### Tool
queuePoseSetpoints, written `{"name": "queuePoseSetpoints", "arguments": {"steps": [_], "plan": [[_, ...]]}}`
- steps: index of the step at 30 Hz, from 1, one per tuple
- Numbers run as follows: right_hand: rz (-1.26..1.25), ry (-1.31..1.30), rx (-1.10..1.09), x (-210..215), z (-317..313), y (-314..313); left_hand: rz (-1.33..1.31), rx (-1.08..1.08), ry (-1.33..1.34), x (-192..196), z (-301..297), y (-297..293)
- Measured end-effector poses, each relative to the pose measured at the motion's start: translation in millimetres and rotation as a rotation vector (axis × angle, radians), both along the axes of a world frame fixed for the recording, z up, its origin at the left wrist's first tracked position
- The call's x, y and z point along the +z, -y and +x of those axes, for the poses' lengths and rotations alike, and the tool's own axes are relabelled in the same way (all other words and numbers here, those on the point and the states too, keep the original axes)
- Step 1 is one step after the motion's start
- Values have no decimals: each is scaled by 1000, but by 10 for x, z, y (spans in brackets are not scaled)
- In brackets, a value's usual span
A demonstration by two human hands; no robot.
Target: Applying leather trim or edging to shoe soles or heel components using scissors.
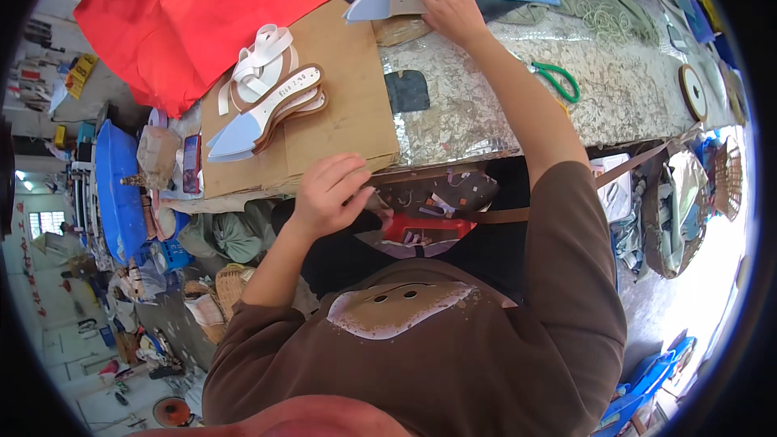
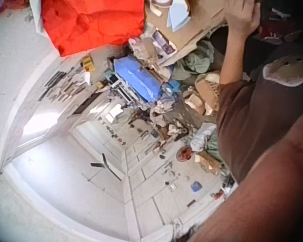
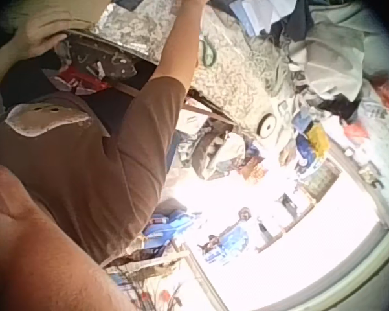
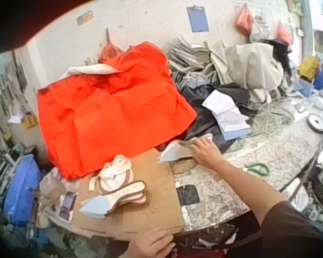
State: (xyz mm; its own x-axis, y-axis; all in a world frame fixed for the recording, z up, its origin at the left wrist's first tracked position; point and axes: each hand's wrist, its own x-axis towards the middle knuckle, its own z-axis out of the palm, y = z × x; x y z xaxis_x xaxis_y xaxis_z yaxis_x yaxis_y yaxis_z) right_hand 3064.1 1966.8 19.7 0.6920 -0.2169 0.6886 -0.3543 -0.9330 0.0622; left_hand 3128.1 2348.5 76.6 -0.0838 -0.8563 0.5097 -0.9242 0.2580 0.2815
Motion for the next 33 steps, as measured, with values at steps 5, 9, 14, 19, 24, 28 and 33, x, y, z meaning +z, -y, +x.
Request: {"name": "queuePoseSetpoints", "arguments": {"steps": [5, 9, 14, 19, 24, 28, 33], "plan": [[107, -170, 53, 229, 1, 192, 79, -49, -215, -75, -88, 368], [340, -197, 163, 430, -103, 36, 116, 239, -623, -299, 247, 838], [1004, -268, 219, 497, -440, -562, 304, 370, -1334, -235, 798, 1734], [1311, -238, 308, 305, -840, -819, 548, 99, -1347, -18, 702, 1849], [1166, -534, 297, 719, -913, -885, 313, -47, -1070, 93, 539, 1763], [1236, -327, 428, 701, -1156, -895, 461, -137, -1034, 407, 351, 1634], [1297, -318, 459, 761, -1298, -919, 423, -279, -976, 481, 277, 1655]]}}
